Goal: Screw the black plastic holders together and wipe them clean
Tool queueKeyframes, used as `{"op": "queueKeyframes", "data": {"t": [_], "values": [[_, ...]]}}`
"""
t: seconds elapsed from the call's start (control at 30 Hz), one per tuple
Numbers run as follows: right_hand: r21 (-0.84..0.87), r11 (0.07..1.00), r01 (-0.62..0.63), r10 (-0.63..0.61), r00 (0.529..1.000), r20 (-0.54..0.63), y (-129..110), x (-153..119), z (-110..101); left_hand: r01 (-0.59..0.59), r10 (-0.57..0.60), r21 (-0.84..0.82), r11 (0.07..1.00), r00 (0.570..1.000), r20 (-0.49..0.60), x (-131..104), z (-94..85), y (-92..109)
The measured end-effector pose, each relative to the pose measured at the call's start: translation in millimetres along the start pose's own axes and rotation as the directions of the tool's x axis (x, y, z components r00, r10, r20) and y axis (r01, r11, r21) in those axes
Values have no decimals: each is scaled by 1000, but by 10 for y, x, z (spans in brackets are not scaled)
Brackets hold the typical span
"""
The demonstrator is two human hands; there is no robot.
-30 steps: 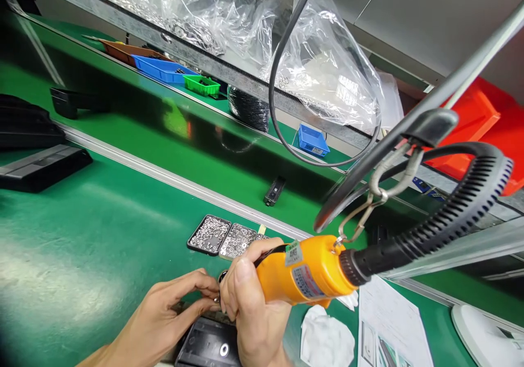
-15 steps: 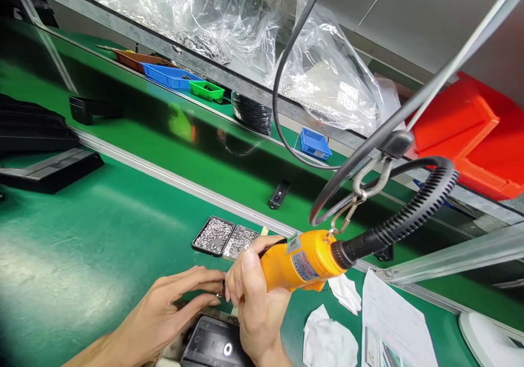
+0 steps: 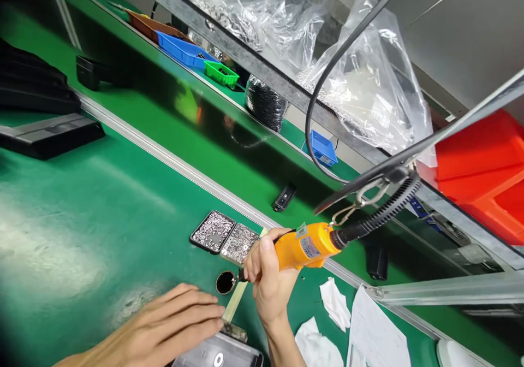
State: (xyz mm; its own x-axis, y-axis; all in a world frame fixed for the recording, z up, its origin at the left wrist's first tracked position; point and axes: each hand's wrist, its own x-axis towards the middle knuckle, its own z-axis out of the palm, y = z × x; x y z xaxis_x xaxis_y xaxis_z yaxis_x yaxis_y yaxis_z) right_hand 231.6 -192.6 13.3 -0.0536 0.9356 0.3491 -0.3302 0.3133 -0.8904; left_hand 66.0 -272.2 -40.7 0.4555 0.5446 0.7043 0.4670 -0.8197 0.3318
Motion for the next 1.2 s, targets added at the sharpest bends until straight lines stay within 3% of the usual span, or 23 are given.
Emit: {"op": "queueKeyframes", "data": {"t": [0.07,0.23,0.47,0.63,0.8,1.0,1.2], "values": [[-9,1000,-15,16,1000,8,121,40,-52,-40,39,74,997,999,6,-1,42,9],[-6,999,-39,39,997,63,315,-13,-108,46,-41,74,996,997,-67,40,64,36],[-27,999,-43,45,995,93,397,-159,-159,75,-73,23,997,994,-87,98,40,18],[-12,998,-66,67,991,116,452,-197,-150,111,-112,41,993,993,35,64,7,44],[-37,996,-83,87,990,113,460,-213,-143,68,-68,5,998,996,-50,28,82,21],[-37,998,-46,49,995,83,331,-138,-112,85,-86,-16,996,994,-65,66,34,19],[-22,999,26,-26,1000,4,-144,-67,1,130,-117,-63,990,977,181,29,-46,41]]}}
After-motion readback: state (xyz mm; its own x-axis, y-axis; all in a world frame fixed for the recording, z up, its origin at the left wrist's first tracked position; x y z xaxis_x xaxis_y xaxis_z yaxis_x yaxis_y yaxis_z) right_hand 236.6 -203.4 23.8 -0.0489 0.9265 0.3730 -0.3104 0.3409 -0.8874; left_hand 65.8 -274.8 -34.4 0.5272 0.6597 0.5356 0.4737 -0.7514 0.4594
